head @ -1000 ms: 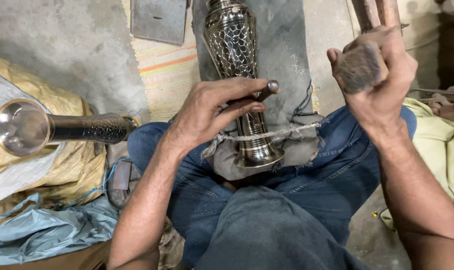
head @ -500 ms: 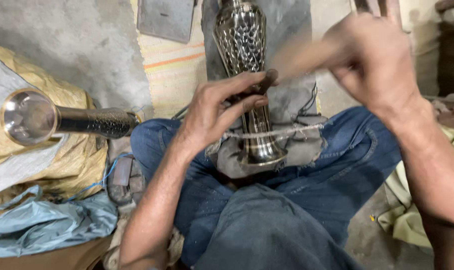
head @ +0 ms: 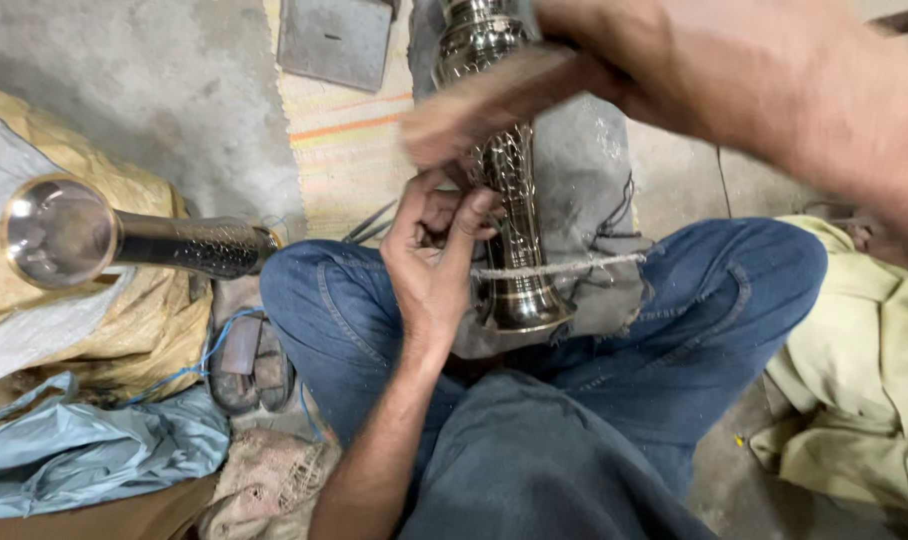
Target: The person sits cross-legged and uses a metal chisel and wooden mallet to engrave a decorative pattern onto a silver-colored metal vase. The person repeatedly strikes the chisel to create indentations on the vase surface.
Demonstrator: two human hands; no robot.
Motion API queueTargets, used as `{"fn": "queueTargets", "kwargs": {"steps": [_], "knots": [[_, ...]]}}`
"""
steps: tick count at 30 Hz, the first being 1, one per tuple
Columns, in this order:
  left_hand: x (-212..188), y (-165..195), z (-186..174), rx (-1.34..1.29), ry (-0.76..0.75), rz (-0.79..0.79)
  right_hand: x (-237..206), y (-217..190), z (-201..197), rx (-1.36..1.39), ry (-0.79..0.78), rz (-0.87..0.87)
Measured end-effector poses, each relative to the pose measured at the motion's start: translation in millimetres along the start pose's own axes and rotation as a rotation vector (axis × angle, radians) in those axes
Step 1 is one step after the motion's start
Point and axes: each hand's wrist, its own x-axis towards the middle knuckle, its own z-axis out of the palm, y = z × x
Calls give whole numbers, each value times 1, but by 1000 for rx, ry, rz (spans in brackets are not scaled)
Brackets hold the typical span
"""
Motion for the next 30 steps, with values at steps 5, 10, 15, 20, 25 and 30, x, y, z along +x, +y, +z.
{"fn": "queueTargets", "kwargs": {"steps": [5, 10, 15, 20, 25, 30], "knots": [[-14, -8, 11, -74, 167, 0, 24, -5, -18, 234, -198, 104], [-22, -9, 18, -77, 229, 53, 24, -1, -27, 726, -26, 58], [-28, -12, 19, -71, 273, 57, 22, 1, -34, 1211, 55, -33], [-30, -13, 21, -81, 290, 91, 44, -13, -79, 906, 173, -151], [-27, -11, 20, -187, 300, 73, 56, -21, -87, 84, -189, -178], [-24, -14, 19, -70, 272, 113, 22, -4, -48, 112, 185, -179]]}}
